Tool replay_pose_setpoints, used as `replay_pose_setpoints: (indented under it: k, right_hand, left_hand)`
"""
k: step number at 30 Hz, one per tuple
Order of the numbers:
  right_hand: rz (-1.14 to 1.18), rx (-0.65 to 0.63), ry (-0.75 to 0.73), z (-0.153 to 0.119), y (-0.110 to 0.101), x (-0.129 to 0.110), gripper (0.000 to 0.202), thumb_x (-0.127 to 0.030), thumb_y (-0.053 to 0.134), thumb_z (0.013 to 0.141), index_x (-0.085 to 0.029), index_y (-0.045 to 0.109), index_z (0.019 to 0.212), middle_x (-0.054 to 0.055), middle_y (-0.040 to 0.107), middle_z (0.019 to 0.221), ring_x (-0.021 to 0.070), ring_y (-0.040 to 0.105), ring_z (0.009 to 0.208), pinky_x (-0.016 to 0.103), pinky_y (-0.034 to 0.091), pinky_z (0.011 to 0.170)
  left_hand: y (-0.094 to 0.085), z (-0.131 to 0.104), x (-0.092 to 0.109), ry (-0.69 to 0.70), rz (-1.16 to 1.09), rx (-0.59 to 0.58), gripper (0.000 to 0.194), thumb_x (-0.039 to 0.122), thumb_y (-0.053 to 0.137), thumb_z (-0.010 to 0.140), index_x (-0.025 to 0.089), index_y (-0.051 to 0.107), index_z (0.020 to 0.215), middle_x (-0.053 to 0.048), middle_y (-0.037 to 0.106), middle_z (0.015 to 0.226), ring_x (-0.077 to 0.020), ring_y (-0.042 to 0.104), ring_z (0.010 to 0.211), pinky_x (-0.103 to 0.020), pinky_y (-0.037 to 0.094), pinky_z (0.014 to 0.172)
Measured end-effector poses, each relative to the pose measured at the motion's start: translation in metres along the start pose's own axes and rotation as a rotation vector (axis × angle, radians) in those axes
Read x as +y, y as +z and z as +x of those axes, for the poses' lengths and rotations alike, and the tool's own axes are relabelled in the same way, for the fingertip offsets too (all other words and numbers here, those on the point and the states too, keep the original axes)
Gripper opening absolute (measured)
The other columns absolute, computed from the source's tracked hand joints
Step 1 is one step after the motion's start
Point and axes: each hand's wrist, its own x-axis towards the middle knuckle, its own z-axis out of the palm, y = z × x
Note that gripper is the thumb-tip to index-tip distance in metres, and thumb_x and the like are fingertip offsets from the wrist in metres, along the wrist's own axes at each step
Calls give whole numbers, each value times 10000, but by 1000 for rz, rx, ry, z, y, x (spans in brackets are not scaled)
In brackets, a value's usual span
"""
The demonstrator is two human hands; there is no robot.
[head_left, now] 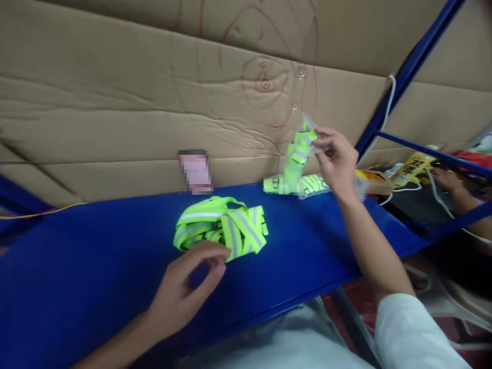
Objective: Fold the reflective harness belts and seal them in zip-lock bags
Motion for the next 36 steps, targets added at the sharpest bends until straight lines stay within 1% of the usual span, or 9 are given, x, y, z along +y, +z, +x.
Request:
replay_pose_setpoints:
  k: [3, 7, 12, 15, 18, 24, 27, 30, 36]
  right_hand:
    - [397, -34, 49, -20, 6, -60, 107, -316, 734, 916, -222, 706, 958, 78, 716, 1224, 236, 676, 1198, 440, 573, 1022]
    - [711, -341, 192, -50, 10, -108, 100, -285, 756, 903, -203, 701, 923, 98, 701, 1233, 213, 687, 1156, 343, 592, 935]
    - [966, -1009, 174, -57, -7, -90, 305, -435, 739, 918, -224, 713, 1136, 126, 558, 1435, 245, 597, 1310, 361, 526, 1060]
    - [1044, -1096, 437, -61, -1, -79, 440, -521, 720, 923, -224, 632, 1236, 75, 697, 1083, 165, 717, 908, 272, 589, 762]
    - [875, -1079, 622, -71, 20, -83, 328, -479, 731, 925, -163, 662, 981, -29, 616, 684, 72, 603, 555, 181, 488, 547]
    - [922, -1044, 994, -81, 42, -91, 447, -511, 889, 727, -125, 710, 863, 36, 731, 750, 129, 707, 673, 240, 602, 642]
    - [986, -1066, 1041, -88, 45, -106, 479, -525, 903, 693, -120, 686, 826, 50, 737, 720, 138, 713, 636, 251, 609, 618]
    - [1048, -1057, 988, -105, 49, -130, 479, -530, 894, 699, -139, 628, 779, 18, 703, 664, 125, 676, 558, 223, 559, 509]
    - [1038, -1109, 807, -149, 67, -151, 447, -521, 858, 758, -165, 588, 766, -40, 607, 600, 86, 581, 513, 186, 462, 459]
  left_hand:
    - [-2, 9, 2, -144, -207, 23, 582, 337, 731, 932, 348, 478, 1456, -81, 555, 1479, -215, 619, 1295, -309, 568, 1035]
    - [5, 9, 7, -280, -513, -168, 1127, 439, 892, 763, 383, 157, 1616, -123, 370, 1657, -316, 469, 1485, -492, 487, 1183]
    - [-17, 9, 8, -294, -471, -339, 1088, 344, 912, 738, 366, 268, 1615, -100, 398, 1655, -340, 428, 1513, -581, 357, 1262]
    - [-40, 19, 2, -259, -331, -529, 1088, 353, 930, 710, 365, 320, 1611, -92, 417, 1647, -357, 418, 1517, -589, 332, 1273]
    - [-55, 28, -10, -258, -155, -591, 1121, 374, 900, 753, 394, 215, 1640, -88, 344, 1688, -332, 414, 1524, -550, 397, 1243]
    - [-48, 28, -19, 81, 505, -246, 556, 157, 667, 895, 310, 553, 1418, -95, 587, 1454, -280, 551, 1365, -504, 428, 1155]
    - [-26, 17, -1, 242, 419, -65, 272, 83, 602, 864, 220, 648, 1094, -62, 680, 1084, -196, 647, 1044, -364, 498, 948]
    - [-5, 3, 15, 147, 197, -62, 23, 215, 617, 909, 196, 606, 902, -17, 622, 800, -130, 579, 723, -258, 455, 678]
    - [19, -5, 5, 103, 321, 38, 603, 703, 683, 851, 183, 484, 618, 5, 538, 585, -118, 481, 563, -278, 308, 569]
